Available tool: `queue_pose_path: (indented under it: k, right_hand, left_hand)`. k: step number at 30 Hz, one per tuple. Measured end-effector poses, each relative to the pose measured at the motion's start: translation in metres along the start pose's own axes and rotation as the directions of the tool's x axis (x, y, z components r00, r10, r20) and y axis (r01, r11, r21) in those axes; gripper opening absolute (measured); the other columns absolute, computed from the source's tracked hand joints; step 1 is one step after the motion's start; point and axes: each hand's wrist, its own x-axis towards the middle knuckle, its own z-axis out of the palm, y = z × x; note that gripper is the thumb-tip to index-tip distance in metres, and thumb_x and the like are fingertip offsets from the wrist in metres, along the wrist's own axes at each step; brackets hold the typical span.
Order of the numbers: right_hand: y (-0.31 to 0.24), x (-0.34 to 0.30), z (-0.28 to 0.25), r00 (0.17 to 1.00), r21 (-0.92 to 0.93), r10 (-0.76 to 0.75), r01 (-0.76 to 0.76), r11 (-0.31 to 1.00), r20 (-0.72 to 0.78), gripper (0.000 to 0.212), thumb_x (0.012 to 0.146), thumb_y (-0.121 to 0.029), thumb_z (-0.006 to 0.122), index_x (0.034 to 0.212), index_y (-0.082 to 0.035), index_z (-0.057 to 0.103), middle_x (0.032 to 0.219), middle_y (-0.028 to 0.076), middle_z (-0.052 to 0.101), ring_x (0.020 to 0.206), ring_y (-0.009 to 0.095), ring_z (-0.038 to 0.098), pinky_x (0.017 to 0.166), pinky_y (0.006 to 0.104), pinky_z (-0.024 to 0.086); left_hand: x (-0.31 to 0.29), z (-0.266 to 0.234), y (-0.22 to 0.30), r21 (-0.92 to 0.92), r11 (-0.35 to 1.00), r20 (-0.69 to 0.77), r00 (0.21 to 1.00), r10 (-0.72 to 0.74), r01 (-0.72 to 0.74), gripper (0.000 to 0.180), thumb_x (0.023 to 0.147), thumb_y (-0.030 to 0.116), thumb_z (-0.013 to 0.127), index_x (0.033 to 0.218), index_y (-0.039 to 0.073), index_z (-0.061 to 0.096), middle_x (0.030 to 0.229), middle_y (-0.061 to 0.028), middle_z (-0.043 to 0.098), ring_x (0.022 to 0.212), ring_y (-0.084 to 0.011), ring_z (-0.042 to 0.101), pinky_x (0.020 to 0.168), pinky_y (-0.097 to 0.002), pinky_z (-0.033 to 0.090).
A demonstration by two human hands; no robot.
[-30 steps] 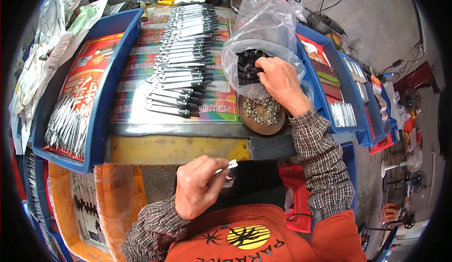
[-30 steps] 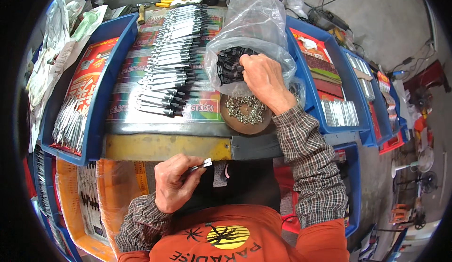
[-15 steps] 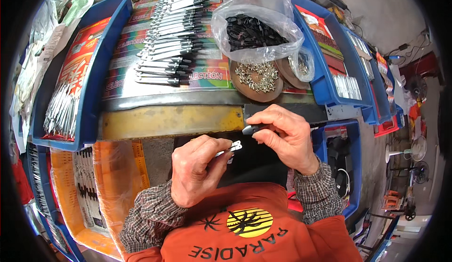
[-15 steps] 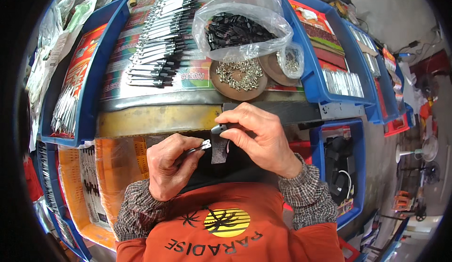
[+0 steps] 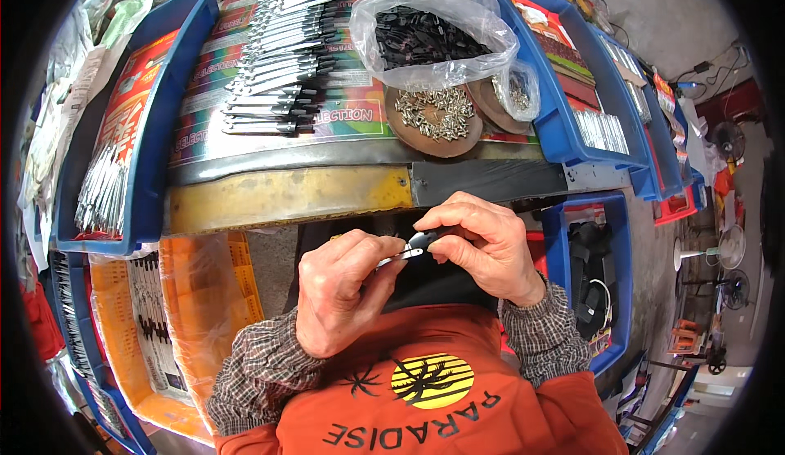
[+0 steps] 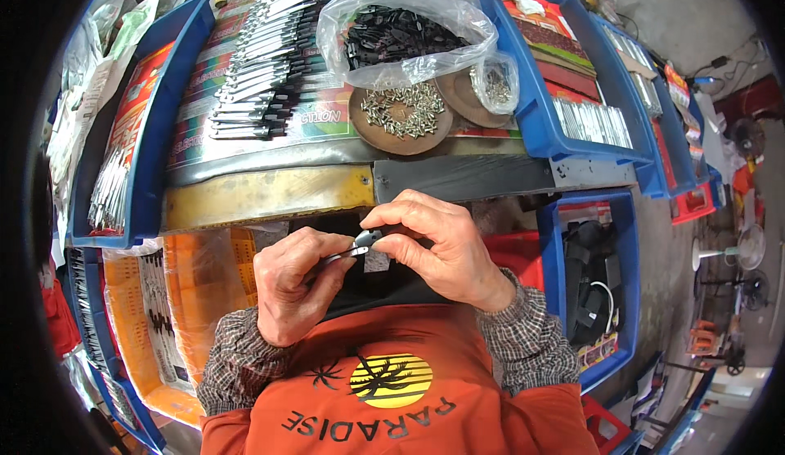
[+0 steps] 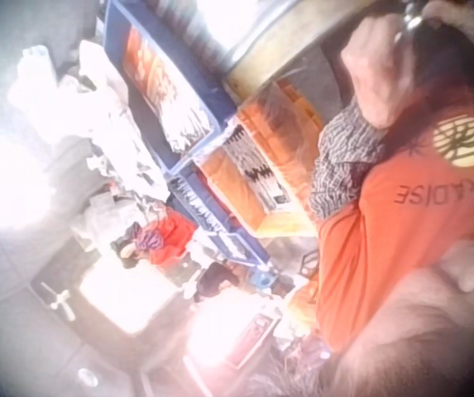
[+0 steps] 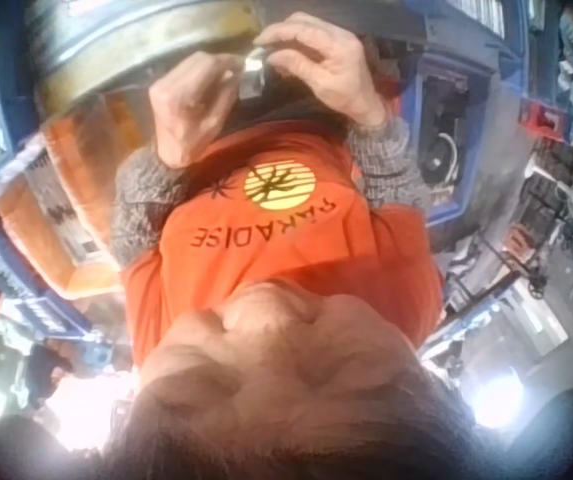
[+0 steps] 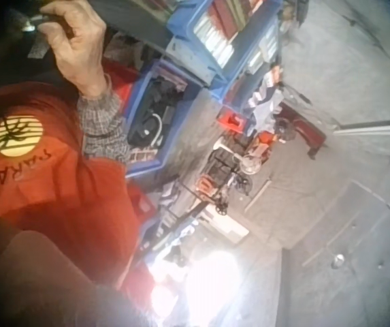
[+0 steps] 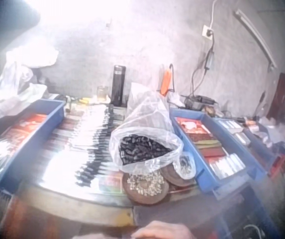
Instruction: The person assembles small plastic housings and metal pins into a larger unit by hand, taking components from parts bins and placing them into a blue tray at a workbench.
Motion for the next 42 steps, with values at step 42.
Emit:
queue_pose_path:
  k: [42]
  right_hand:
    - [0.019,-0.03,0.023,0.986,-0.161,0.003,0.024,0.987,0.167,0.02,0.082,-0.005,0.068,0.099,-0.002,0.058,0.084,0.011,0.061,0.072,0.027,0.063,0.063,0.0352,0.05]
  left_hand:
    - [-0.034,0.024,-0.021,-0.004,0.999,0.032,0.998,0.051,-0.05,0.024,0.069,-0.005,0.072,0.09,0.002,0.061,0.075,-0.0097,0.06,0.063,-0.0273,0.06,0.055,-0.0349,0.046]
